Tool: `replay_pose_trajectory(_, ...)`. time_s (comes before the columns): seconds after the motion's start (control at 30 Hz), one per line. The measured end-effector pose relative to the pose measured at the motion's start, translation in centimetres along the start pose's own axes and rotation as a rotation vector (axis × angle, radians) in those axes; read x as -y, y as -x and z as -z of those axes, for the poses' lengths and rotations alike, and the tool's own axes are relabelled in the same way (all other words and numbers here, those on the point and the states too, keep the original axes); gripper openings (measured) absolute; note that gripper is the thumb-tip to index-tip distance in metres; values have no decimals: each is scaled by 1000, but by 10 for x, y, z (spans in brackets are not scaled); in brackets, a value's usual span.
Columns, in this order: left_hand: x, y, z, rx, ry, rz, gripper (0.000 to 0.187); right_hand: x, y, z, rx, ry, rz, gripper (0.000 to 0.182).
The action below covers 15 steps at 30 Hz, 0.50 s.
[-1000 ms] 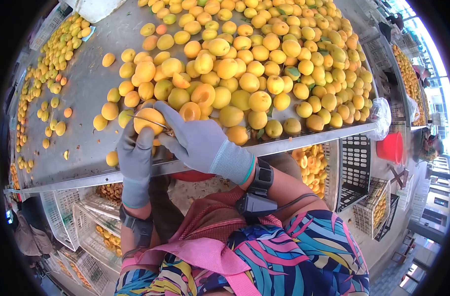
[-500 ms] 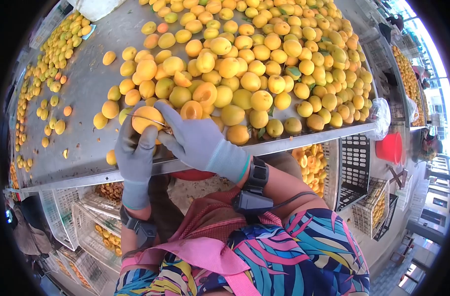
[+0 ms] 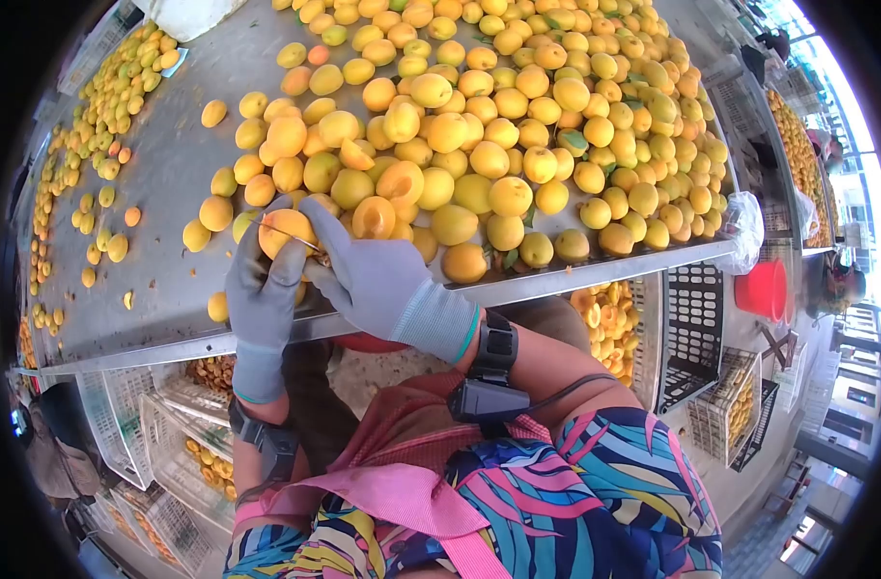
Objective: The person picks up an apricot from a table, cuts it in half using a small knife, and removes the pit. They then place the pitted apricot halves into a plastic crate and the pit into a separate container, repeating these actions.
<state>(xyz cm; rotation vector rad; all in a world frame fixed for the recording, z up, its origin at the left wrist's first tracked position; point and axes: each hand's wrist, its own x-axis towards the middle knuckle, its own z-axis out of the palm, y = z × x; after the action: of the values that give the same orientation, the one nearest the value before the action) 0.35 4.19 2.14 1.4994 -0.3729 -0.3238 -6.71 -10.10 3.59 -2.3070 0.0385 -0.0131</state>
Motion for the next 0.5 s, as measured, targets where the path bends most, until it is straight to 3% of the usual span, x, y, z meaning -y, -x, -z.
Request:
replay_pose_trajectory(0.13,4,-2,0,1,69,-37,46,-5,2,-6,-25,-69,19,67)
replay_pose_trajectory(0.23,2,-4,0,24,-30,-47,42,-12,1,-9,-132,-52,185,69)
replay_pose_trajectory(0.33,-1,-7,1,-2,-172,-77,37,-7,-2,-2,-49,-40,131,69)
replay_pose_trajectory(0.43,-6,-6,-1,-17,-158,51,34,-6,-4,1,2,-87,94,69)
replay_pose_trajectory(0.5,-6,-7,-1,-10,-168,34,34,-2,-6,8,148,-167,-2,68)
